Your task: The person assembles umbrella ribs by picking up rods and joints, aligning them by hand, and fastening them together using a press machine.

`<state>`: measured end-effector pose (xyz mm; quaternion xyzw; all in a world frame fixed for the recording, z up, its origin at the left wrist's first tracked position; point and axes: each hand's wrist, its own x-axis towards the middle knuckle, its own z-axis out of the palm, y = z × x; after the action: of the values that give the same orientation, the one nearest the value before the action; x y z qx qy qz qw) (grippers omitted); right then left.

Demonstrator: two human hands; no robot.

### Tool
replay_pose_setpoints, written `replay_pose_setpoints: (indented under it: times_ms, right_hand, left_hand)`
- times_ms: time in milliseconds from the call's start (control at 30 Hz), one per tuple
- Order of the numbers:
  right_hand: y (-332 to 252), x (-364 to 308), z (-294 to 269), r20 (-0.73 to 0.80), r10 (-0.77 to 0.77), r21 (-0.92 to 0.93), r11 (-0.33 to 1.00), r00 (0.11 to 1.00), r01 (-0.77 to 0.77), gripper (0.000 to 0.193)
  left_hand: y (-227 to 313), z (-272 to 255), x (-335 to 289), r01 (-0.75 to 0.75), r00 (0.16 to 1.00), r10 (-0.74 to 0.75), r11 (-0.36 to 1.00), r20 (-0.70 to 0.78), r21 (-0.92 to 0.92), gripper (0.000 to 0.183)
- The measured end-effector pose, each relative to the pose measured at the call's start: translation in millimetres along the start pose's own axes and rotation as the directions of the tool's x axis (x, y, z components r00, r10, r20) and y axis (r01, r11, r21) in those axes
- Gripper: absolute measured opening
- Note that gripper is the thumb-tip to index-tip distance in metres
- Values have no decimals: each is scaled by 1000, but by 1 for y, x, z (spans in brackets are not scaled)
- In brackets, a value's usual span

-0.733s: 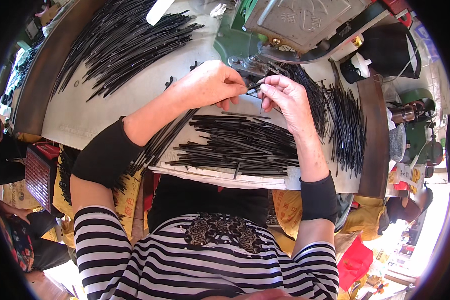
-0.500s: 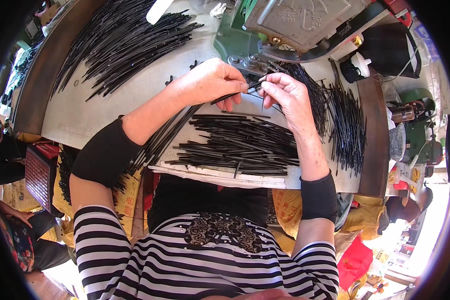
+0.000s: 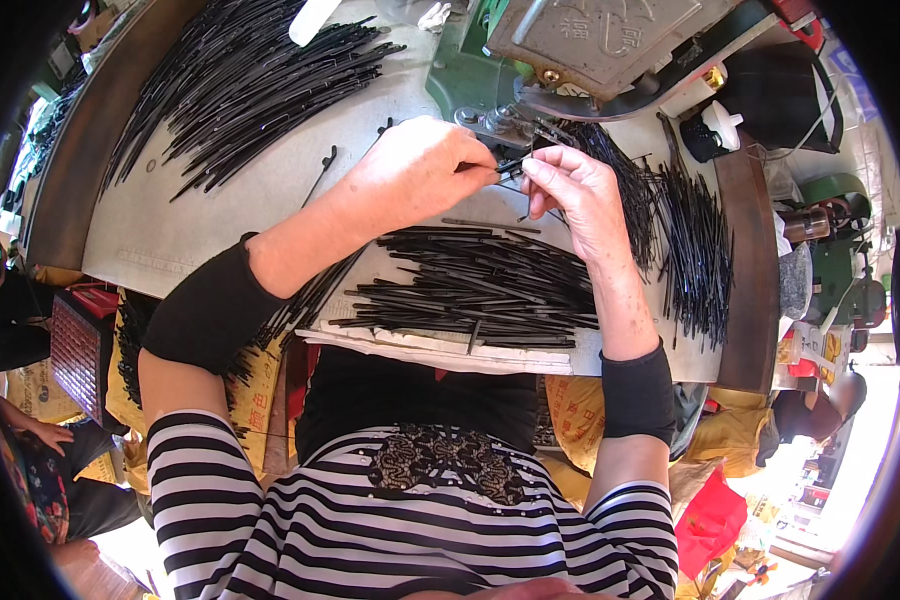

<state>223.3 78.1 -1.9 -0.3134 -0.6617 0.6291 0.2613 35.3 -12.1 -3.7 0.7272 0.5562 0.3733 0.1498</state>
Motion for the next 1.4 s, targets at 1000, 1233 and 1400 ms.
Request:
replay_pose_setpoints:
  times_ms: [1000,1233,1400]
  right_hand:
    - [-3,-2,0,123,51,-36,998,991,-47,15]
    - [-4,-4,-3,196,15,56,998,980,-27,15]
    - [0,-1,-4,158,83,-57,996,984,-75,15]
  left_hand:
    - [-7,-11,4,152,971,-121,979,205,-139,20]
    - [-10,-15,5,620,772,-253,500,583,-605,19]
    - [-6,-11,6,443,865,-288,822,410,-359,19]
